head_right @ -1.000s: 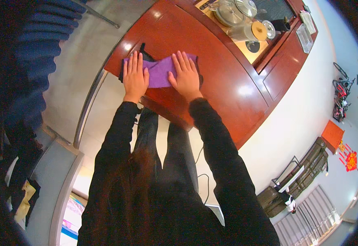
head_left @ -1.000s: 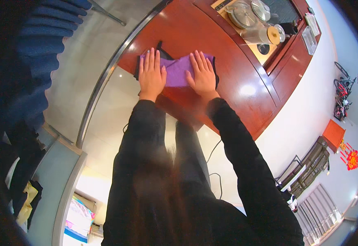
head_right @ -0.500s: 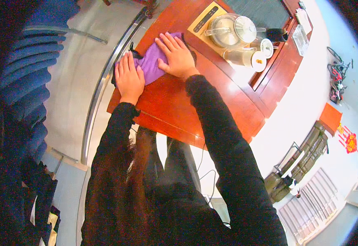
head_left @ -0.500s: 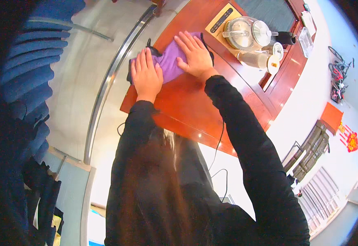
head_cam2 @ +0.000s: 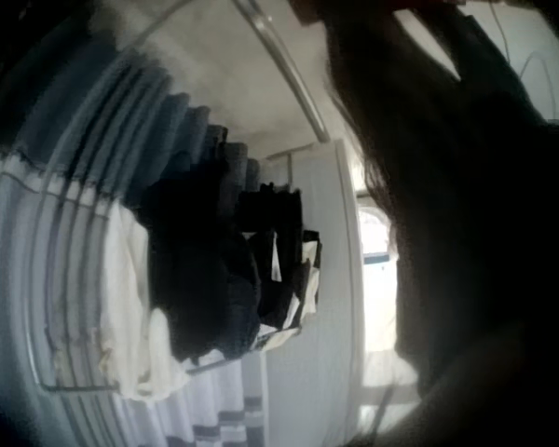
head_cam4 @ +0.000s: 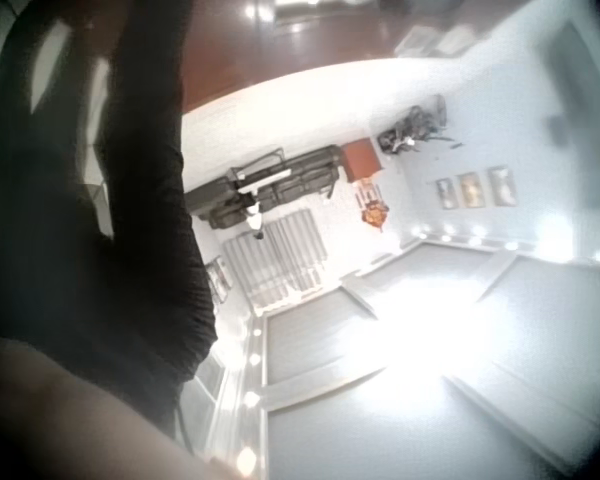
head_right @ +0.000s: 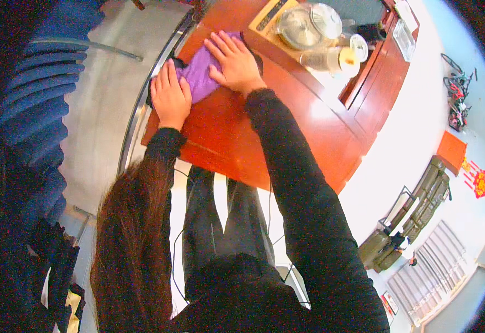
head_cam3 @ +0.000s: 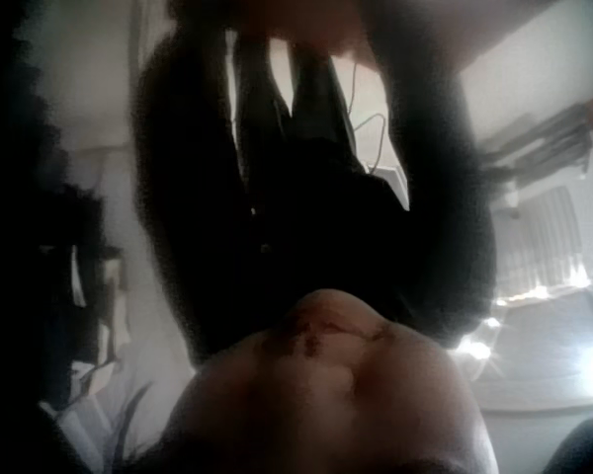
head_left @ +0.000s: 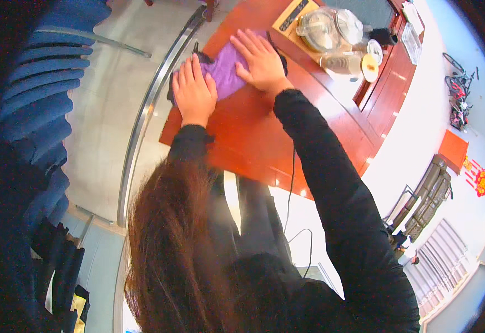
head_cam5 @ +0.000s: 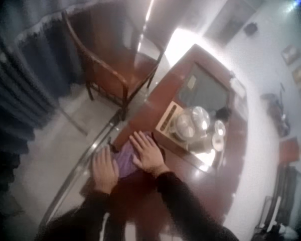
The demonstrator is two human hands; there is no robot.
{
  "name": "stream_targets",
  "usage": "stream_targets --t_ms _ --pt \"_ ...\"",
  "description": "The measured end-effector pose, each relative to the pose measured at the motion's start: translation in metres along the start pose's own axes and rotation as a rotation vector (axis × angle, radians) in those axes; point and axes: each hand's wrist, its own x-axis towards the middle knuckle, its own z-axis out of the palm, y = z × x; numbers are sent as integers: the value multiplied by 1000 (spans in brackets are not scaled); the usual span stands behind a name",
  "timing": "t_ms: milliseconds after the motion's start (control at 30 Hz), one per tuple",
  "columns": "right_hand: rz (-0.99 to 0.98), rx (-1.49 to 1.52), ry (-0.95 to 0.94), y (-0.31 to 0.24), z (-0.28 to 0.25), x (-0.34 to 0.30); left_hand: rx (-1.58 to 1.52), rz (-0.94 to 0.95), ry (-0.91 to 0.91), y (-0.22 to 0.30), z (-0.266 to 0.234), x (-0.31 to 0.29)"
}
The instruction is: The person straightens a bedspread on a bed, folds a cloth, and wipes down a door, a wooden table, and a wooden chair with the cloth.
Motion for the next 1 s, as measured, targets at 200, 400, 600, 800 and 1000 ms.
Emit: stream_targets --t_ms 200,400,600,800,1000 --pt "446 -143 196 -45 19 -28 84 79 92 1 10 -4" --pt "463 0 157 -122 -5 -112 129 49 -15 17 -22 -77" --pt "558 120 43 -168 -63 -263 176 83 -139 90 -58 -201" --pt "785 21 20 -121 -139 -444 -28 301 -395 236 -40 -276" --pt "1001 -87 64 -89 -178 -544 -130 477 -473 351 -13 -300"
